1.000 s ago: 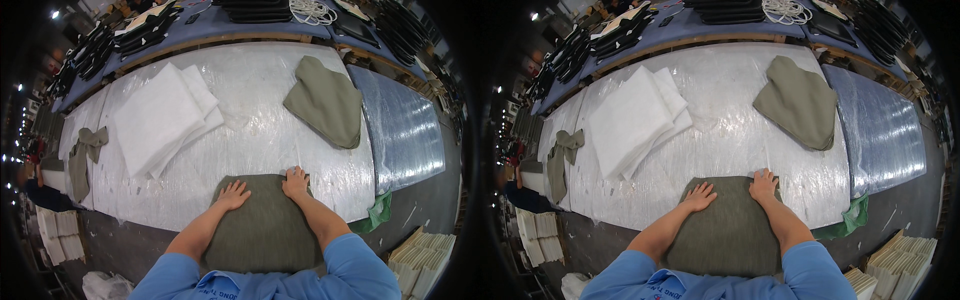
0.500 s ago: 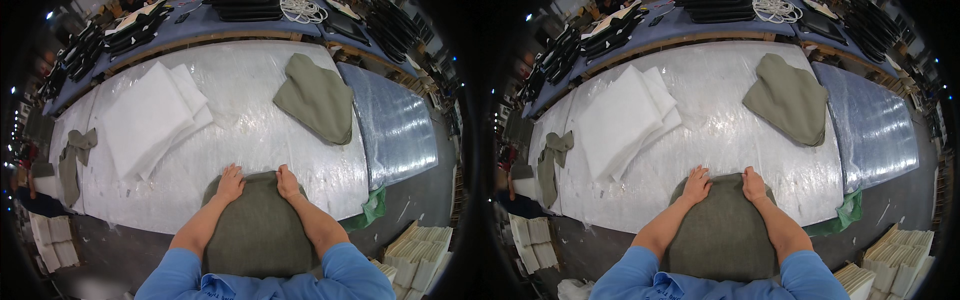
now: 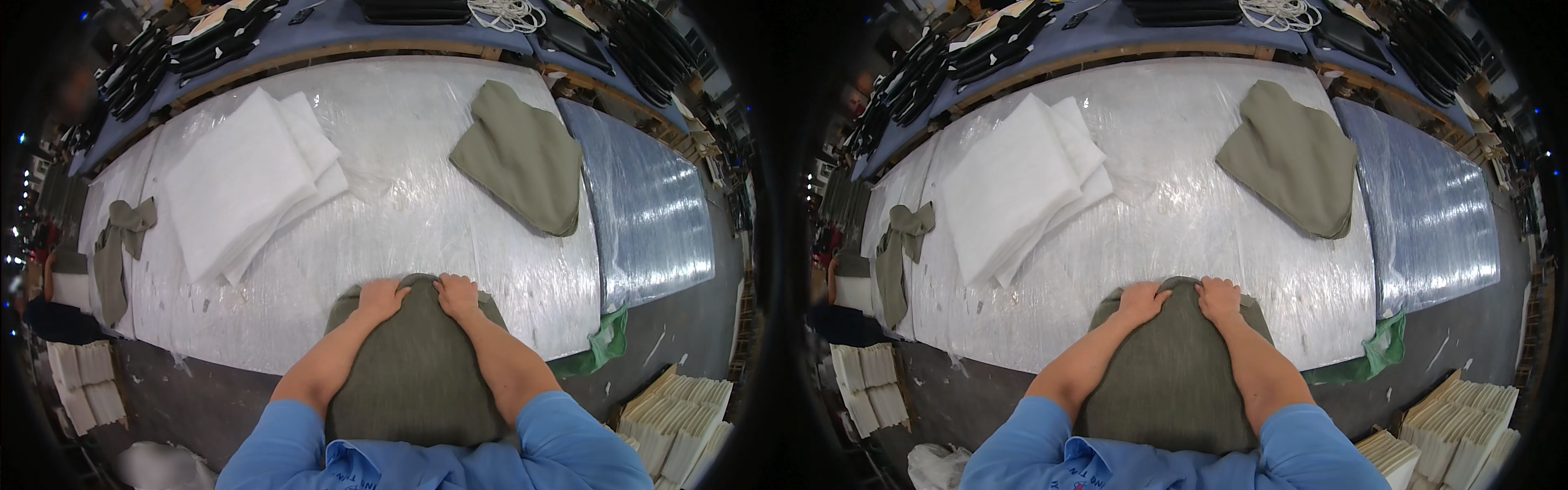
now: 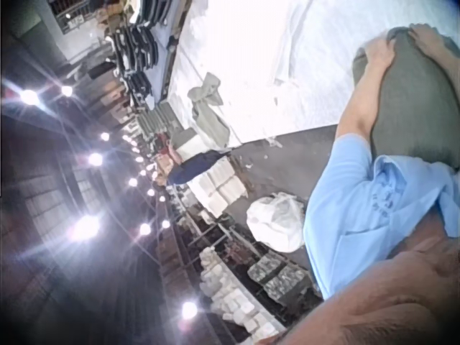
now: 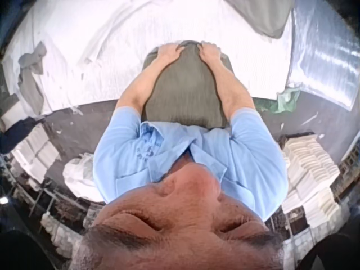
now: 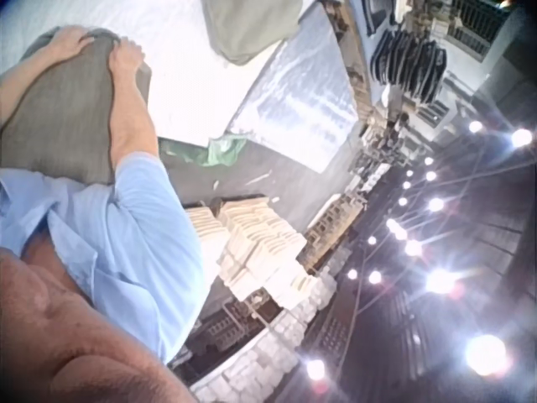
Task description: The person folds a green cushion cover by hand, repeatedly adjusting and smoothing it on a workbench. The person then stacks the folded cover with others. The person also handles white foam inserts, placing them on the table.
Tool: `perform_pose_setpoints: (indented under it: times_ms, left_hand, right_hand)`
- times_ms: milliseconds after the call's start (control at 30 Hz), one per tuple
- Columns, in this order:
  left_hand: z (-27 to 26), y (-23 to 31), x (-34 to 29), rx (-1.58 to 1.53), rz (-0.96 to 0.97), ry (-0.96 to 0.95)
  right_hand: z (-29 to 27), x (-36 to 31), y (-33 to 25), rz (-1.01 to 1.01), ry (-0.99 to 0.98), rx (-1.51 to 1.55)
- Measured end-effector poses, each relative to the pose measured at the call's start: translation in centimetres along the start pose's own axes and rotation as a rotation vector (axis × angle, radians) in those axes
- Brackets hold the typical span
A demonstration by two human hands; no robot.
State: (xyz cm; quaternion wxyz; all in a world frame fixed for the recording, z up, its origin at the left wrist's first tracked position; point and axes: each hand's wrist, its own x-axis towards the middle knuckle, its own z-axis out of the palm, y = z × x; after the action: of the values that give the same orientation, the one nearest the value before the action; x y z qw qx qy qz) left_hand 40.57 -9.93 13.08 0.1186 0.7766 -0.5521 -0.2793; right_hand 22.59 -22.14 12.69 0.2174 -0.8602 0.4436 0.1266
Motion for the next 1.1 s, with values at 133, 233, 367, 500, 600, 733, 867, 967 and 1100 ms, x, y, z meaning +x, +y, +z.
perform_pose_setpoints:
  times_ms: [133, 233, 367, 500, 600, 733, 867, 967, 1100]
  left_hand:
    - [1.0, -0.2, 1.1, 0.069, -0.022, 0.100]
    - [1.6, -0.3, 1.9, 0.093, -0.113, 0.067]
    - [2.6, -0.8, 2.7, 0.085, -0.205, 0.015]
    - [2.7, -1.3, 4.0, 0.047, -0.194, -0.003]
    - [2.6, -1.2, 4.6, 0.089, -0.200, 0.001]
    - [1.9, -0.6, 3.6, 0.101, -0.187, 0.029]
    - [-0.1, -1.2, 2.0, 0.043, -0.206, -0.061]
    - [-2.7, -1.3, 1.3, 0.057, -0.206, -0.250]
    - [-2.8, -1.9, 1.2, 0.117, -0.271, -0.302]
  right_hand:
    - [0.5, 1.1, -1.5, 0.174, -0.032, 0.007]
    - [0.6, 1.7, -1.7, 0.193, -0.043, 0.057]
    - [0.9, 3.0, -1.6, 0.183, -0.020, 0.127]
    - [2.1, 3.8, -1.4, 0.182, 0.111, 0.186]
    - [2.3, 4.1, -1.1, 0.184, 0.112, 0.205]
    - [0.8, 3.4, -1.3, 0.184, -0.083, 0.215]
    - [-1.8, 1.4, -2.7, 0.098, -0.224, 0.102]
    - [-1.9, 1.0, -2.5, 0.118, -0.198, 0.135]
    - [-0.5, 1.4, -3.1, 0.166, -0.122, 0.183]
